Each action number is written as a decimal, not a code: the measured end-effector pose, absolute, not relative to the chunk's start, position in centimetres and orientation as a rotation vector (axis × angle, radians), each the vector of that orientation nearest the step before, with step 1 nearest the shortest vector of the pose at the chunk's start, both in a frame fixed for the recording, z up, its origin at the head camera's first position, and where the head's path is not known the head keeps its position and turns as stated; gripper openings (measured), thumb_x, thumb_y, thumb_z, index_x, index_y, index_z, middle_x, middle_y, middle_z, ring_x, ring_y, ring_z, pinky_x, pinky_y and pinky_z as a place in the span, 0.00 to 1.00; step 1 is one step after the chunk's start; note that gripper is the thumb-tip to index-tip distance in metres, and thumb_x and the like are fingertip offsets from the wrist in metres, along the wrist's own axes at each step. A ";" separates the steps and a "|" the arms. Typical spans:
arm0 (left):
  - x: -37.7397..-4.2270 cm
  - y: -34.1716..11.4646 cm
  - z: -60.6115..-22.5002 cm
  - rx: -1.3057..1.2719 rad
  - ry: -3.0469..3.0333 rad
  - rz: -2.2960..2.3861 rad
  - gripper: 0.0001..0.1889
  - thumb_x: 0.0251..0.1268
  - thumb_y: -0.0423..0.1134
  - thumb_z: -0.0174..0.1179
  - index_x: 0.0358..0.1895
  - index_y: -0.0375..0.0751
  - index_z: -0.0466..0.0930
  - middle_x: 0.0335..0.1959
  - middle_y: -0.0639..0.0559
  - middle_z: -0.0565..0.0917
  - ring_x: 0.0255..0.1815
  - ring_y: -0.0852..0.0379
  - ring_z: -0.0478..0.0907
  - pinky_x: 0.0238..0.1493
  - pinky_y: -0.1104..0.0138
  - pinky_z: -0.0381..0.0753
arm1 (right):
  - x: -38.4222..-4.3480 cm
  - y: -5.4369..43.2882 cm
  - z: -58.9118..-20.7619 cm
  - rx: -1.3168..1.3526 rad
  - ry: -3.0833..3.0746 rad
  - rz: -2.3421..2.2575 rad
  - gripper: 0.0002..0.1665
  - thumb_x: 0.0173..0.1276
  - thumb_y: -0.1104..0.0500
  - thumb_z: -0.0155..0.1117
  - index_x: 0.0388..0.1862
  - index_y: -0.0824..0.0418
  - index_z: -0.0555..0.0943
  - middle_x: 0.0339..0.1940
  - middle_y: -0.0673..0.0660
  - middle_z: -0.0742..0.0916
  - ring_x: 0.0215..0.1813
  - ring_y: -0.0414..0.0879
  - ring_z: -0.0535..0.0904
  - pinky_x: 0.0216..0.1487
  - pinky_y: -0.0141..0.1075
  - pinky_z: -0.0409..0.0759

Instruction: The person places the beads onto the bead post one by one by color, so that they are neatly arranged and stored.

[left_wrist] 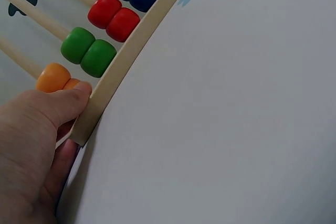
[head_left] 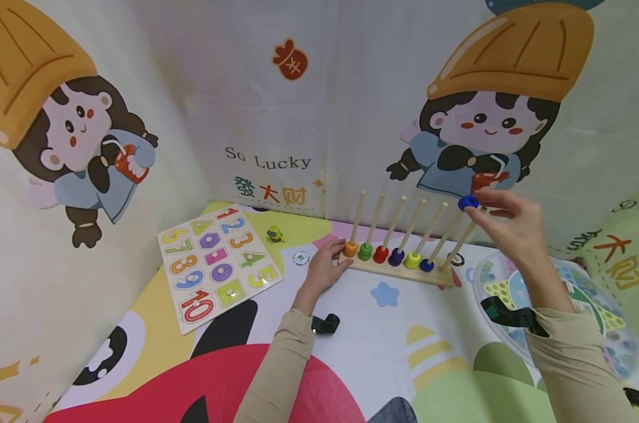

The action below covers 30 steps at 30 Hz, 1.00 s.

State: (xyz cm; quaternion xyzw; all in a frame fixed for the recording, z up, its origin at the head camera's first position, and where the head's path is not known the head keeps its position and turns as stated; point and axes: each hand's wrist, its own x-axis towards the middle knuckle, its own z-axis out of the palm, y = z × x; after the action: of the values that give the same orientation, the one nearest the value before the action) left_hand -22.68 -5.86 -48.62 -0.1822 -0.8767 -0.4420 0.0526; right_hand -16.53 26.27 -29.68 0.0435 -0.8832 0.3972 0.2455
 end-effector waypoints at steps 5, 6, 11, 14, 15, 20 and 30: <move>-22.7 -5.8 -48.6 -0.545 -2.667 -1.360 0.26 0.65 0.41 0.66 0.64 0.35 0.76 0.65 0.48 0.76 0.59 0.52 0.76 0.59 0.66 0.79 | -16.3 26.1 -29.6 0.130 -2.375 1.077 0.21 0.65 0.57 0.70 0.55 0.64 0.82 0.47 0.47 0.86 0.49 0.29 0.75 0.49 0.21 0.72; -22.7 -5.8 -48.6 -0.540 -2.664 -1.374 0.26 0.65 0.41 0.66 0.64 0.35 0.76 0.65 0.47 0.76 0.59 0.52 0.76 0.59 0.66 0.79 | -16.2 26.0 -29.5 0.125 -2.363 1.076 0.21 0.65 0.57 0.71 0.55 0.64 0.83 0.47 0.47 0.86 0.49 0.29 0.75 0.49 0.21 0.72; -22.7 -6.1 -48.6 -0.530 -2.620 -1.477 0.26 0.66 0.40 0.65 0.65 0.34 0.75 0.64 0.45 0.76 0.57 0.52 0.78 0.57 0.68 0.79 | -15.5 26.2 -29.6 0.087 -2.318 1.058 0.21 0.64 0.58 0.71 0.56 0.63 0.83 0.51 0.53 0.86 0.48 0.28 0.75 0.49 0.20 0.72; -22.8 -6.4 -48.6 -0.536 -2.593 -1.517 0.26 0.66 0.39 0.65 0.65 0.33 0.74 0.65 0.44 0.76 0.59 0.51 0.78 0.58 0.69 0.79 | -14.9 26.4 -29.8 0.066 -2.304 1.058 0.22 0.64 0.59 0.71 0.57 0.63 0.82 0.52 0.50 0.85 0.49 0.27 0.74 0.49 0.19 0.72; -22.8 -6.6 -48.5 -0.535 -2.585 -1.522 0.26 0.66 0.39 0.65 0.65 0.32 0.74 0.65 0.44 0.76 0.60 0.51 0.77 0.58 0.68 0.79 | -14.7 26.4 -29.9 0.059 -2.294 1.065 0.22 0.64 0.59 0.70 0.57 0.64 0.82 0.51 0.48 0.85 0.49 0.27 0.75 0.49 0.19 0.73; -22.5 -7.1 -48.1 -0.510 -2.568 -1.526 0.26 0.65 0.41 0.65 0.64 0.33 0.75 0.67 0.45 0.75 0.61 0.50 0.76 0.57 0.65 0.80 | -13.6 26.4 -30.9 -0.002 -2.299 1.066 0.23 0.66 0.57 0.69 0.58 0.64 0.81 0.53 0.50 0.84 0.50 0.27 0.76 0.50 0.18 0.73; -20.9 -7.5 -45.4 -0.506 -2.594 -1.260 0.27 0.66 0.43 0.65 0.65 0.34 0.75 0.68 0.45 0.73 0.69 0.47 0.68 0.70 0.55 0.67 | -11.6 26.0 -35.5 -0.131 -2.417 1.001 0.27 0.70 0.52 0.65 0.64 0.63 0.77 0.60 0.63 0.81 0.57 0.49 0.77 0.50 0.15 0.68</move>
State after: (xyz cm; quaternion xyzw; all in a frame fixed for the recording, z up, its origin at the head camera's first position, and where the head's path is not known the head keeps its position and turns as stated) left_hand -20.93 -7.53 -45.37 -0.1719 -0.8809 -0.4279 0.1065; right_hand -11.63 25.98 -35.46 -0.0485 -0.8915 0.3690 0.2582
